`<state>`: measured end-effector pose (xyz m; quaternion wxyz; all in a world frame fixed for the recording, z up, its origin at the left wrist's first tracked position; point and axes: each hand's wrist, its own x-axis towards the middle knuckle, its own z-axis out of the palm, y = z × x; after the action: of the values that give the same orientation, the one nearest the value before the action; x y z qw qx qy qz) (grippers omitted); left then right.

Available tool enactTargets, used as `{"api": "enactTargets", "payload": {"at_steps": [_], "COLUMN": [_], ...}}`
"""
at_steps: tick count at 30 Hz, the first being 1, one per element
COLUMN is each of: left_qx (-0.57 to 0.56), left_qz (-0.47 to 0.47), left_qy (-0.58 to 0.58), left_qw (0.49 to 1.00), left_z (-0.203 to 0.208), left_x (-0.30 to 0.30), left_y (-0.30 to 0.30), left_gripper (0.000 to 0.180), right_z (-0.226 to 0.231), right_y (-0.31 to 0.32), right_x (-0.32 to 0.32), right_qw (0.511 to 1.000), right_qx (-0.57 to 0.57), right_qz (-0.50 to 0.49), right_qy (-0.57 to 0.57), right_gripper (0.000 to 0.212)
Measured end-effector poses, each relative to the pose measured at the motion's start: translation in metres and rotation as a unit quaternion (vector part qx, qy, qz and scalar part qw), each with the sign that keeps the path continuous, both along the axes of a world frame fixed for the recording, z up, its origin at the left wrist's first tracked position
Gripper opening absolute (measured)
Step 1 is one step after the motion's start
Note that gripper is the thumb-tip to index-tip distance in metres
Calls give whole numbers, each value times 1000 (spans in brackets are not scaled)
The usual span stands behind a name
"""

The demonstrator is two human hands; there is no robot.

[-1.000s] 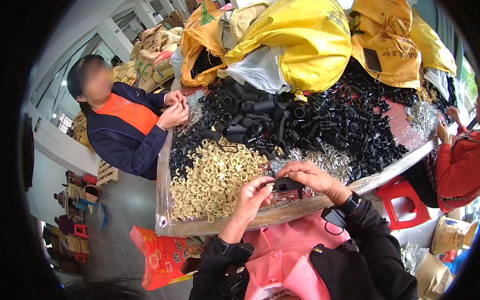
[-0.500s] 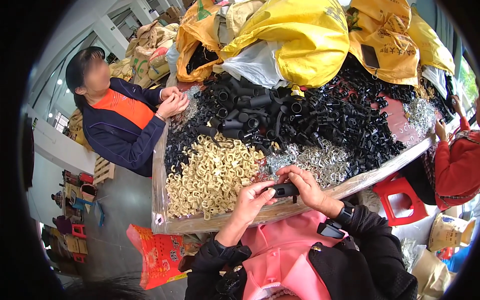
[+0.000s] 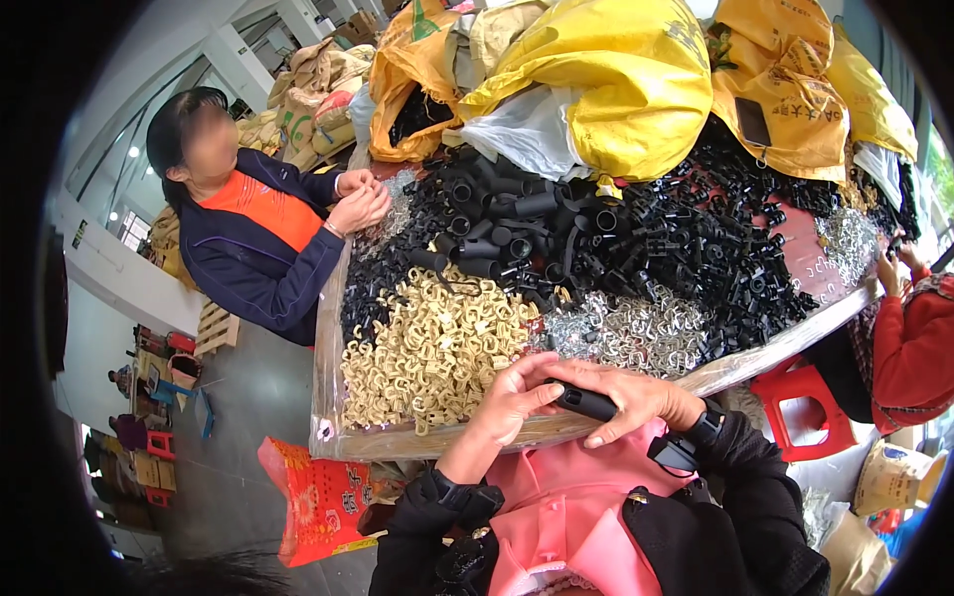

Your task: The person assembles small components by hand, picking up a black plastic housing and inserting a small metal clip and a beige plastic part into it. They repeat this process for several units, placing the finished pieces onto the table.

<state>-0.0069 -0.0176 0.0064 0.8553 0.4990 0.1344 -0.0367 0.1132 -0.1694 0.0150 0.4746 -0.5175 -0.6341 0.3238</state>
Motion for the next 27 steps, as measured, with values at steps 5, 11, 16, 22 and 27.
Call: {"api": "enactTargets", "payload": {"at_steps": [5, 11, 16, 22, 27], "left_qx": [-58, -118, -48, -46, -3], "left_qz": [8, 96, 68, 40, 71], "left_qy": [31, 12, -23, -11, 20], "left_qw": [998, 988, 996, 998, 997], "left_z": [-7, -10, -3, -4, -8], "left_x": [2, 17, 30, 31, 33], "left_y": [1, 2, -12, -23, -12], "left_gripper": [50, 49, 52, 49, 44], "right_z": [-4, 4, 4, -4, 2], "right_y": [-4, 1, 9, 3, -48], "right_x": [-1, -11, -21, -29, 4], "right_qw": [1000, 995, 996, 988, 987], "right_qx": [-23, -13, 10, -22, -112], "right_qz": [-5, -4, -48, -142, -95], "right_qy": [17, 95, 76, 56, 58], "right_gripper": [82, 74, 56, 40, 35]}}
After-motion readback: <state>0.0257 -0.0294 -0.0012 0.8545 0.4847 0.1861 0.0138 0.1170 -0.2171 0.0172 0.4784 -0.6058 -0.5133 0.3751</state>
